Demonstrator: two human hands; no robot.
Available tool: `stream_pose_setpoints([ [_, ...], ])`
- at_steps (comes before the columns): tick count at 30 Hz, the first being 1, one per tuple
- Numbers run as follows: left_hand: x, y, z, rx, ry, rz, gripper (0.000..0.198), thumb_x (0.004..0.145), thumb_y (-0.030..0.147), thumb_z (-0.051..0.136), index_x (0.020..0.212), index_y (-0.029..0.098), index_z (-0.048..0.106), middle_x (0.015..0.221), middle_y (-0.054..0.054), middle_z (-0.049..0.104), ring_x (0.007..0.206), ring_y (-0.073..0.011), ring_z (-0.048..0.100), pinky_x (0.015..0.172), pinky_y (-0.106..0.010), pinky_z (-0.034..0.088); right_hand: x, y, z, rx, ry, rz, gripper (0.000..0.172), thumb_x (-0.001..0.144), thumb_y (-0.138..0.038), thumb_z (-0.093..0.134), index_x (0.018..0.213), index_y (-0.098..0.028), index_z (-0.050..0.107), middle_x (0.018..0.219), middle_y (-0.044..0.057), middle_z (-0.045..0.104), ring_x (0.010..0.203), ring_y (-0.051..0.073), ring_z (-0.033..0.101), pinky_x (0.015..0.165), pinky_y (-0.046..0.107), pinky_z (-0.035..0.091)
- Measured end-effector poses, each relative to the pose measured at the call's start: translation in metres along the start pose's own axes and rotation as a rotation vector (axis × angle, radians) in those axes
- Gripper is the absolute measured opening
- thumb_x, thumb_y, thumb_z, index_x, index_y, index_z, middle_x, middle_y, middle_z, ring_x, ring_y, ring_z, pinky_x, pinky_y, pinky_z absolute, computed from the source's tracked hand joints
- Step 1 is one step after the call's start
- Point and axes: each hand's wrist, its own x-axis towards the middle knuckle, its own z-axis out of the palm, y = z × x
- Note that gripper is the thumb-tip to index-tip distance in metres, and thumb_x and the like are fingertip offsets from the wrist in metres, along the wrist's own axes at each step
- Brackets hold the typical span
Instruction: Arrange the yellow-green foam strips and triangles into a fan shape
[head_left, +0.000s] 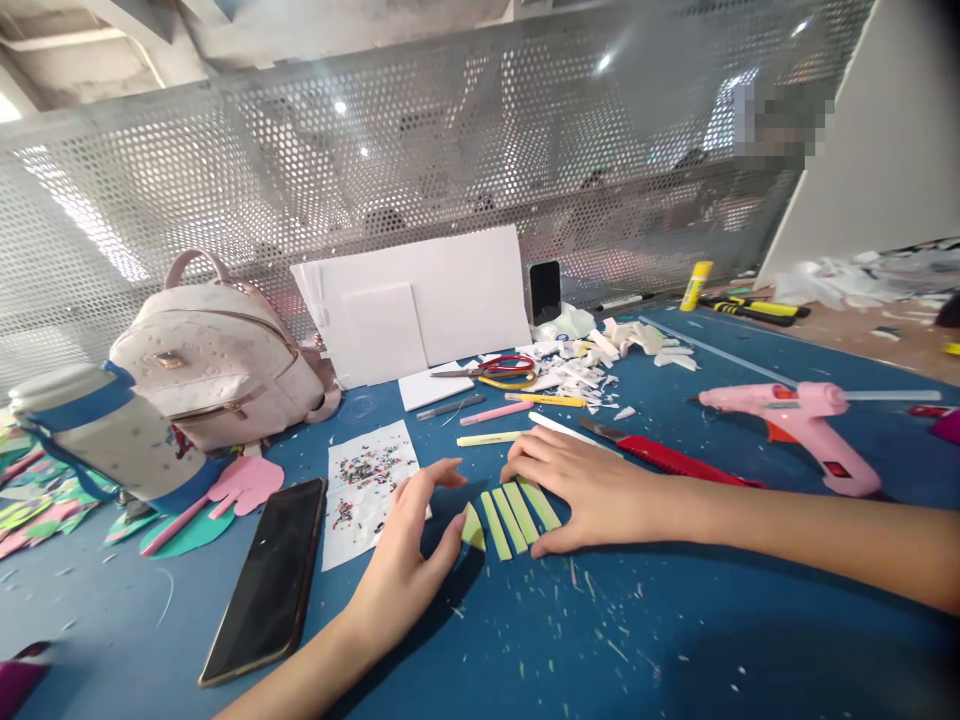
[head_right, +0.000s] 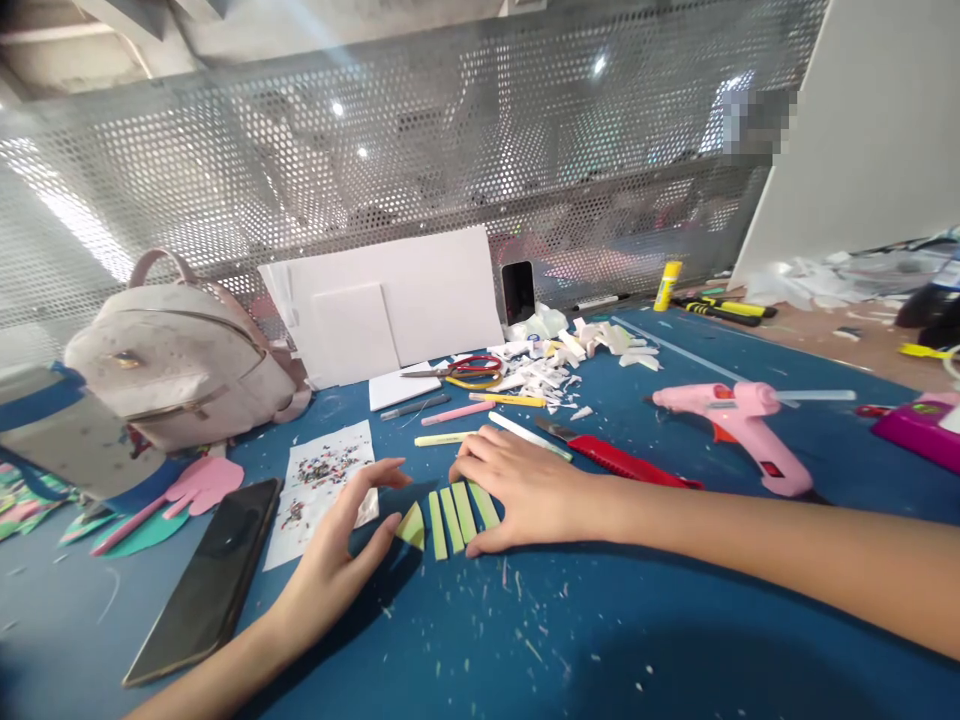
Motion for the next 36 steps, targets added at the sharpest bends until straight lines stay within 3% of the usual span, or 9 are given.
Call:
stream_pose_setpoints([
  [5,-0.001,0.001,0.000,0.000,0.000,-0.005,0.040,0.105,0.030,0.046,0.143,0.038,0.038,0.130,-0.003,0.058,0.128,-0.0225,0.051,0.112,-0.045,0.038,-0.001,0.004,0.001,-0.007,0.001,-0.001,0.058,0.078,-0.058,0.078,0.121,-0.021,0.065,0.122,0.011,0.060,0.117,0.034,0.052,0.102,0.053,0.045],
  [10,-0.001,0.001,0.000,-0.001,0.000,-0.001,0.040,0.105,0.030,0.046,0.143,0.038,0.038,0.131,-0.003,0.058,0.128,-0.0223,0.051,0.112,-0.045,0.038,-0.008,0.009,-0.003,-0.026,-0.007,0.031,0.069,0.078,-0.064,0.075,0.131,-0.022,0.062,0.131,0.013,0.058,0.129,0.039,0.047,0.109,0.059,0.041],
  [16,-0.001,0.000,0.001,0.001,0.002,-0.001,0.040,0.105,0.030,0.046,0.144,0.039,0.037,0.132,-0.003,0.058,0.129,-0.0225,0.050,0.113,-0.046,0.037,-0.017,0.007,-0.006,-0.007,0.004,0.085,0.061,0.078,-0.065,0.076,0.122,-0.024,0.066,0.128,0.012,0.059,0.129,0.038,0.049,0.105,0.053,0.045],
  [22,-0.001,0.001,0.000,0.001,0.006,0.004,0.040,0.106,0.031,0.046,0.144,0.037,0.038,0.132,-0.004,0.058,0.129,-0.0231,0.051,0.113,-0.046,0.038,-0.018,0.023,-0.027,-0.087,0.070,0.111,0.081,0.078,-0.068,0.074,0.142,-0.021,0.058,0.144,0.017,0.053,0.139,0.041,0.042,0.112,0.056,0.040],
  [25,-0.001,0.000,0.000,0.002,0.004,0.002,0.039,0.106,0.032,0.046,0.144,0.036,0.039,0.132,-0.005,0.058,0.129,-0.0237,0.051,0.113,-0.047,0.038,-0.020,0.038,-0.041,-0.159,0.140,0.140,0.068,0.081,-0.065,0.072,0.130,-0.020,0.066,0.138,0.017,0.057,0.132,0.042,0.048,0.107,0.057,0.042],
  [29,-0.001,0.000,0.000,0.004,0.005,0.003,0.040,0.106,0.032,0.046,0.144,0.036,0.039,0.133,-0.005,0.058,0.130,-0.0240,0.051,0.113,-0.048,0.038,-0.024,0.047,-0.040,-0.159,0.086,0.161,0.041,0.082,-0.056,0.072,0.106,-0.024,0.073,0.117,0.013,0.067,0.113,0.039,0.061,0.094,0.054,0.049],
  [36,-0.002,0.000,0.000,0.009,0.016,0.010,0.041,0.104,0.030,0.047,0.144,0.034,0.039,0.132,-0.006,0.060,0.130,-0.0248,0.052,0.113,-0.047,0.038,-0.023,0.041,-0.026,-0.154,0.091,0.160,0.019,0.088,-0.035,0.061,0.101,-0.023,0.069,0.106,0.010,0.067,0.102,0.033,0.064,0.085,0.047,0.049],
])
